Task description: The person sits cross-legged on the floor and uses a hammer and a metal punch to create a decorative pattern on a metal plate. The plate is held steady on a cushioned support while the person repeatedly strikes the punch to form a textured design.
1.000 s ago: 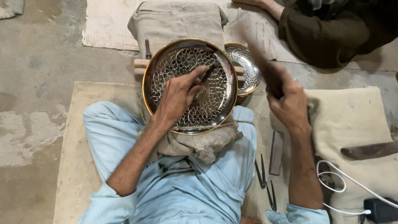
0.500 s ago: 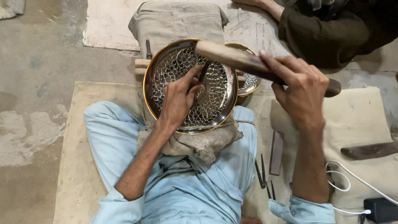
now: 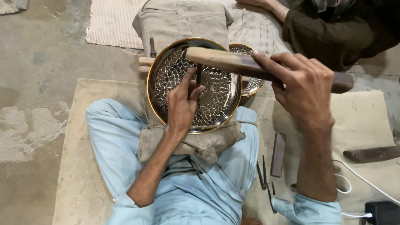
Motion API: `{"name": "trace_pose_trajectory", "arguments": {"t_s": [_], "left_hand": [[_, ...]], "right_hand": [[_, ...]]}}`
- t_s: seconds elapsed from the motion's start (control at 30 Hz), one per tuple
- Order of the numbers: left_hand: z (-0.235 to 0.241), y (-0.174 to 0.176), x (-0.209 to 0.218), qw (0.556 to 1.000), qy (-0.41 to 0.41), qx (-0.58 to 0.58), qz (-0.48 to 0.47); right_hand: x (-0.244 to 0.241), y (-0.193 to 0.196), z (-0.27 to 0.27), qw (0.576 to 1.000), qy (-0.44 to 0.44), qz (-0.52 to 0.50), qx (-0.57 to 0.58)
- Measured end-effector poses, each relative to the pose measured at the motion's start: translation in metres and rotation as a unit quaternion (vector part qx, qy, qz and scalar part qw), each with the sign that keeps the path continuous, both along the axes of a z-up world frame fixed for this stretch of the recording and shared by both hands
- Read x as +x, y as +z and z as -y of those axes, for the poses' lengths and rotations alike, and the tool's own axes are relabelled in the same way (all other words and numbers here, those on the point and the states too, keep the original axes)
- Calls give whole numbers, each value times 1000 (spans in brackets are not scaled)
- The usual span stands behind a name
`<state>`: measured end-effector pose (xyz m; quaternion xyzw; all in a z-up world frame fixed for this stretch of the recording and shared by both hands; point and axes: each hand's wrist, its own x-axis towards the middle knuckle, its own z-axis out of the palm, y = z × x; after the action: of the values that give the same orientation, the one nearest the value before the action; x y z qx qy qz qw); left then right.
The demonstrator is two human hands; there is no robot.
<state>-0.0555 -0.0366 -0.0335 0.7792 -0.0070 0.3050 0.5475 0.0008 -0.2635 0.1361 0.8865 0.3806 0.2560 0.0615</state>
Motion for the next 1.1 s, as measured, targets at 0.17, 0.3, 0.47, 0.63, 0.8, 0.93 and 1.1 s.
{"name": "trace_pose_trajectory", "arguments": {"t_s": [0.17, 0.3, 0.47, 0.63, 0.8, 0.93, 1.1], "left_hand": [[10, -8, -6, 997, 71, 0, -26], [16, -12, -15, 996, 44, -83, -8], [17, -10, -14, 993, 92, -79, -6], [15, -12, -14, 993, 64, -93, 16], [13, -18, -9, 995, 53, -80, 12], [14, -20, -7, 996, 51, -69, 27], [13, -13, -11, 996, 54, -64, 5]], "right_hand": [[0, 4, -3, 993, 47, -25, 106], [-6, 11, -9, 995, 75, 70, 13], [-15, 22, -20, 996, 72, 43, 27], [-13, 22, -24, 995, 71, 55, 47], [-20, 29, -19, 989, 47, 139, -34], [-26, 34, -24, 994, 65, -4, 93], [-25, 35, -28, 985, 92, 34, 144]]}}
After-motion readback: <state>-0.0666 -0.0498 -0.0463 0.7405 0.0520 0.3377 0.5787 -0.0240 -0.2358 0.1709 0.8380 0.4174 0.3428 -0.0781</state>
